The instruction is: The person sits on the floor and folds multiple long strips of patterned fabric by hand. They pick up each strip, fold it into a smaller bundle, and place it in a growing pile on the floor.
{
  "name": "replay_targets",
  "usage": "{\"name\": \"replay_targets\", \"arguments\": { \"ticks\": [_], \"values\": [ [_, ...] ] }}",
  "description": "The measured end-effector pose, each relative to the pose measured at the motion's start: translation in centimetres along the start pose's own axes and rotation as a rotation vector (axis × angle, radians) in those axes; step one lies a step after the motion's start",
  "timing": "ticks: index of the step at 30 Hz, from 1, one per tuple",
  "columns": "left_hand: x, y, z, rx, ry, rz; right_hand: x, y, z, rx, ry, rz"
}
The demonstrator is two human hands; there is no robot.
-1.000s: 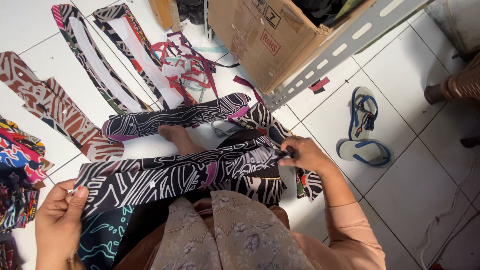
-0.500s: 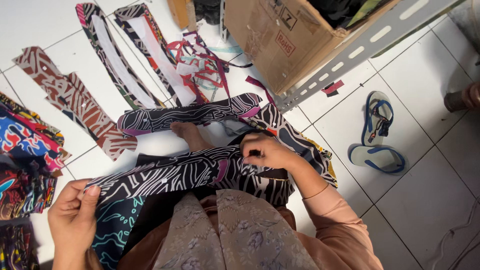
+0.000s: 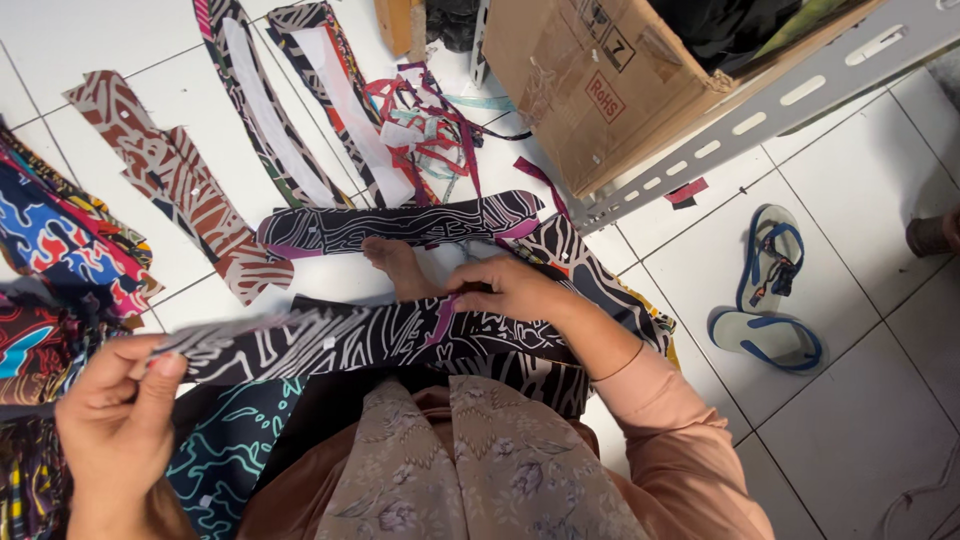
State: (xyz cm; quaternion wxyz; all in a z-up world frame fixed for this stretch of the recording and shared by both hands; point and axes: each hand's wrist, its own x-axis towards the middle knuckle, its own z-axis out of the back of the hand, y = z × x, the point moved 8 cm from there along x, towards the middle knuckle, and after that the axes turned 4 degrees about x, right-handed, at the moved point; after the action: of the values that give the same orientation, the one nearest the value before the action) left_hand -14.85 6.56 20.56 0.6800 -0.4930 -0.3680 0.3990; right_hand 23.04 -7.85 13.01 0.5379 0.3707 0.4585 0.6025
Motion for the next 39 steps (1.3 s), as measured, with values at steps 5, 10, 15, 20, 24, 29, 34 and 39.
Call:
{"name": "replay_targets", "arguments": {
  "ticks": [5, 10, 15, 20, 24, 29, 34, 39],
  "values": [
    [1.6, -2.9, 0.2, -0.01, -0.043, 0.057, -0.8, 8.1, 0.6, -0.488, -0.236, 0.395],
    [2.4, -4.2, -0.8, -0.034, -0.049, 0.08, -3.6, 9.6, 0.2, -0.372, -0.181, 0.31],
    [2.4, -5.2, -1.8, -0.029, -0.026, 0.084, -4.3, 4.4, 0.4, -0.095, 0.006, -0.115],
    [2.3, -7.7, -3.2, -0.017, 0.068, 0.027, -2.8, 5.8, -0.3, -0.382, -0.09, 0.139],
    [2.1, -12.1, -3.2, 0.241, 0.103, -0.085, 0.2, 6.3, -0.7, -0.055, -0.059, 0.253],
    [4.5, -18.4, -1.1, 0.26, 0.066, -0.163, 4.6, 7.9, -0.4, 0.302, 0.191, 0.184],
    [9.3, -25.1, 0.4, 0.368, 0.028, -0.424, 7.3, 14.5, 0.8, 0.156, -0.023, 0.366],
    [9.0, -30.4, 0.8, 0.709, -0.027, -0.516, 9.3, 20.1, -1.9, -0.274, -0.027, 0.505]
  ]
}}
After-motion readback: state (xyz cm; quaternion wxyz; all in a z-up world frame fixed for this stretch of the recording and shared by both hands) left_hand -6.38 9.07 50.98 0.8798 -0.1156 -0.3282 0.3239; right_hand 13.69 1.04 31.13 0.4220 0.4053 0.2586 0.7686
